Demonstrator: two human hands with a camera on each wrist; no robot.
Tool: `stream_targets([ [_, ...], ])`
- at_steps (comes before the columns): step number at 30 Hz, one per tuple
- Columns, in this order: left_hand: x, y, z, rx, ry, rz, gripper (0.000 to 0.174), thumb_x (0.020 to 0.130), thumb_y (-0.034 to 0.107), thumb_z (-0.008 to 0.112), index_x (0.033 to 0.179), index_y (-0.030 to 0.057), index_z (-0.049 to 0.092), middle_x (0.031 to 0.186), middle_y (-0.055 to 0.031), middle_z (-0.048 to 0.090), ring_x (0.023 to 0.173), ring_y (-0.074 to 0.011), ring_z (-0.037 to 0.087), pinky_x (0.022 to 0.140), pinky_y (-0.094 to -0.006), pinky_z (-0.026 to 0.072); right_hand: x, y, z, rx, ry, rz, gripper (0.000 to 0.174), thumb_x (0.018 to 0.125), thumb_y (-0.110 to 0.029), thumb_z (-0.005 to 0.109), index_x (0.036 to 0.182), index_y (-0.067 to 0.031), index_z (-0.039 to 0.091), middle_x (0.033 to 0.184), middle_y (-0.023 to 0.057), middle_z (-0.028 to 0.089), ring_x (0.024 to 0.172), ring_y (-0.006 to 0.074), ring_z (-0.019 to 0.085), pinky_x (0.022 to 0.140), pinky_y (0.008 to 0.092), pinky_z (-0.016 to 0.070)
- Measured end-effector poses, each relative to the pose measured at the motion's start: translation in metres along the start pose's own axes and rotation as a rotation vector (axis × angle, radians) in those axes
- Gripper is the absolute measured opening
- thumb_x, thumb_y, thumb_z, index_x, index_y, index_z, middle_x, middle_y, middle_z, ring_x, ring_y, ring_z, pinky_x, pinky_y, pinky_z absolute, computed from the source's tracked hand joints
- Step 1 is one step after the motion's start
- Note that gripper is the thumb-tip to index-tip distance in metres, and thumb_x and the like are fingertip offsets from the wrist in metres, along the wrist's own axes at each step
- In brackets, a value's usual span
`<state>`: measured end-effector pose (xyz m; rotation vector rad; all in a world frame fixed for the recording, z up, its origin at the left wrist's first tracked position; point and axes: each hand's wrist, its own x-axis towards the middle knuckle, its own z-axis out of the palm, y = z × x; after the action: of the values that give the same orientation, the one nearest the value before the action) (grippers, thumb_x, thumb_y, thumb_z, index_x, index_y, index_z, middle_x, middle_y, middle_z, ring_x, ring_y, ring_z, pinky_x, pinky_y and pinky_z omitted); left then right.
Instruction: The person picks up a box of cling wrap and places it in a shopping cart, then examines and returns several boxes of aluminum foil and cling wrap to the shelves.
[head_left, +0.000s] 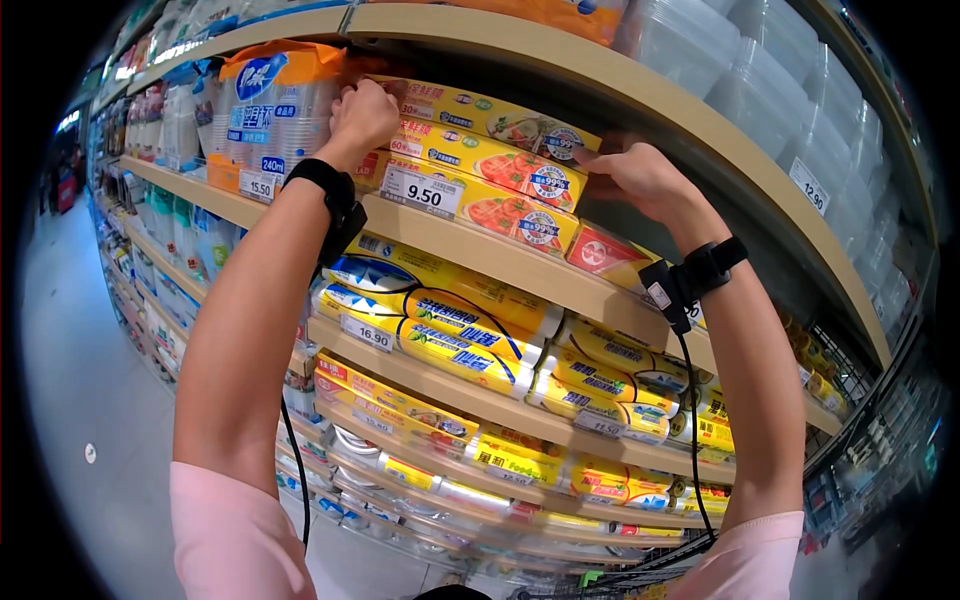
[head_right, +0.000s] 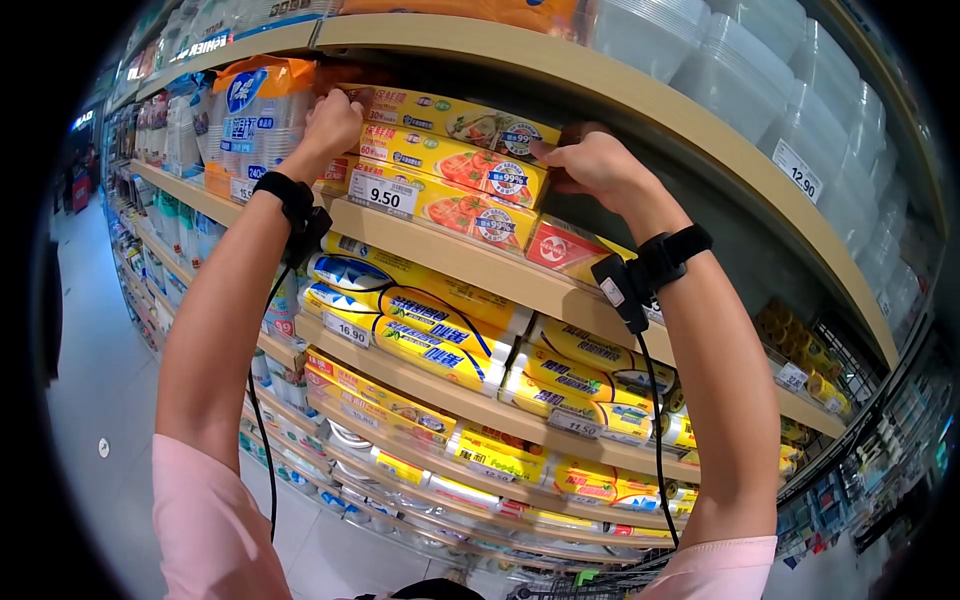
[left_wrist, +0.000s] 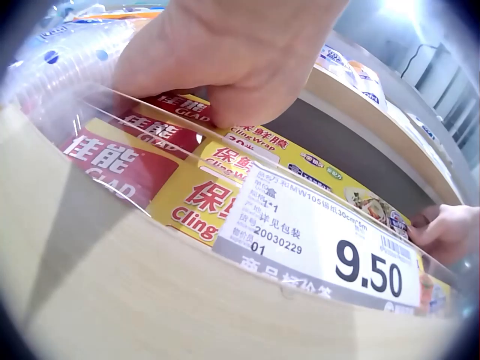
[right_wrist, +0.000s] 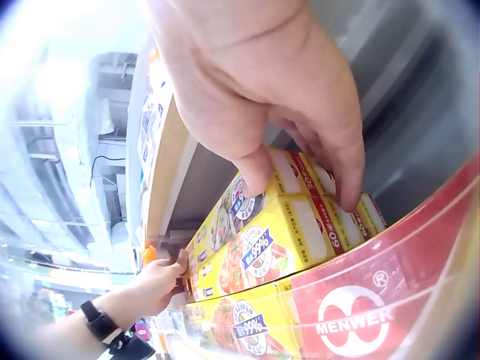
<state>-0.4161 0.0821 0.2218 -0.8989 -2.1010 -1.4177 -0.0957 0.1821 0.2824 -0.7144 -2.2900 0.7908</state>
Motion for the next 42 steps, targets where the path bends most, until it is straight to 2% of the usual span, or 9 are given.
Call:
stream_targets([
  [3, -0.003, 0.001, -0.002, -0.001, -0.01, 0.021, 0.058, 0.097, 0.035, 0.055, 0.136, -0.0068, 0.044, 0.14, -0.0315, 0.045, 0.13, -0.0483, 0.045, 0.109, -0.0489, 0.0379, 0.008, 0.006, -0.004, -0.003, -0.056, -0.017, 0.066, 0.093, -0.023, 0.071, 0.142, 0.0074, 0.039, 0.121, 0.0133, 0.062, 0.103, 0.0186, 0.064, 0.09, 0.0318, 0.055],
  [8, -0.038, 0.005, -0.011, -0.082, 0.025, 0.143, 0.054, 0.092, 0.017, 0.059, 0.137, -0.008, 0.042, 0.14, -0.0345, 0.043, 0.132, -0.047, 0.043, 0.11, -0.0468, 0.0379, 0.014, 0.016, 0.0, 0.039, 0.015, -0.062, 0.057, 0.092, -0.025, 0.072, 0.134, 0.0066, 0.05, 0.118, 0.0137, 0.064, 0.1, 0.0199, 0.063, 0.085, 0.0322, 0.0564],
  [11, -0.064, 0.007, -0.011, -0.022, 0.116, 0.333, 0.06, 0.091, 0.018, 0.061, 0.139, -0.0115, 0.04, 0.144, -0.0344, 0.042, 0.134, -0.0463, 0.042, 0.111, -0.0428, 0.0367, 0.012, 0.013, -0.001, 0.004, 0.001, -0.063, 0.064, 0.092, -0.026, 0.072, 0.137, 0.0088, 0.045, 0.12, 0.0157, 0.063, 0.102, 0.0213, 0.064, 0.086, 0.0322, 0.0571],
  [16, -0.107, 0.016, -0.005, -0.089, 0.114, 0.407, 0.054, 0.093, 0.03, 0.059, 0.138, 0.0016, 0.054, 0.147, -0.0313, 0.041, 0.137, -0.0436, 0.041, 0.112, -0.0442, 0.0354, 0.008, 0.011, 0.001, -0.109, 0.08, -0.018, 0.083, 0.088, -0.033, 0.076, 0.143, 0.0136, 0.034, 0.13, 0.0223, 0.057, 0.106, 0.0259, 0.064, 0.088, 0.0348, 0.0583],
  [24, -0.192, 0.028, -0.007, -0.272, 0.305, 0.703, 0.025, 0.087, 0.016, 0.065, 0.109, 0.0054, 0.065, 0.115, -0.0167, 0.055, 0.111, -0.0349, 0.051, 0.096, -0.0461, 0.0392, -0.026, -0.006, -0.003, -0.31, 0.14, 0.02, 0.07, 0.091, -0.031, 0.071, 0.142, 0.0066, 0.041, 0.131, 0.0195, 0.056, 0.11, 0.0237, 0.06, 0.09, 0.0363, 0.0531],
  [29, -0.222, 0.016, 0.014, -0.305, 0.183, 0.675, 0.027, 0.088, 0.015, 0.063, 0.113, 0.0083, 0.064, 0.117, -0.0144, 0.055, 0.111, -0.0332, 0.051, 0.096, -0.0444, 0.0396, -0.065, 0.012, -0.011, -0.63, 0.35, -0.338, 0.051, 0.088, -0.028, 0.068, 0.127, 0.0034, 0.059, 0.124, 0.021, 0.064, 0.112, 0.0282, 0.063, 0.096, 0.0376, 0.0501],
  [33, -0.227, 0.009, 0.017, -0.244, 0.206, 0.703, 0.034, 0.089, 0.015, 0.063, 0.122, 0.0106, 0.062, 0.122, -0.0116, 0.054, 0.117, -0.0312, 0.05, 0.1, -0.0446, 0.0372, -0.137, 0.028, 0.0, -0.312, 0.342, -0.425, 0.025, 0.09, -0.018, 0.067, 0.107, 0.0004, 0.067, 0.097, 0.0115, 0.072, 0.087, 0.017, 0.069, 0.08, 0.0303, 0.0544],
  [37, -0.229, 0.008, 0.023, -0.176, 0.221, 0.707, 0.037, 0.092, 0.018, 0.061, 0.128, 0.0122, 0.059, 0.128, -0.0114, 0.053, 0.122, -0.0312, 0.048, 0.105, -0.0455, 0.0329, -0.229, 0.084, 0.033, 0.03, 0.163, -0.278, 0.015, 0.092, -0.013, 0.068, 0.1, 0.0003, 0.067, 0.082, 0.0012, 0.067, 0.073, 0.0048, 0.058, 0.064, 0.0224, 0.0471],
  [42, -0.237, 0.017, 0.03, -0.2, 0.266, 0.669, 0.037, 0.09, 0.018, 0.063, 0.126, 0.0105, 0.059, 0.129, -0.0126, 0.052, 0.123, -0.0321, 0.046, 0.106, -0.0464, 0.0315, -0.365, 0.23, 0.118, 0.228, -0.052, 0.258, 0.02, 0.092, -0.017, 0.071, 0.102, -0.0014, 0.067, 0.079, 0.0003, 0.064, 0.072, 0.0066, 0.057, 0.063, 0.0251, 0.0475],
])
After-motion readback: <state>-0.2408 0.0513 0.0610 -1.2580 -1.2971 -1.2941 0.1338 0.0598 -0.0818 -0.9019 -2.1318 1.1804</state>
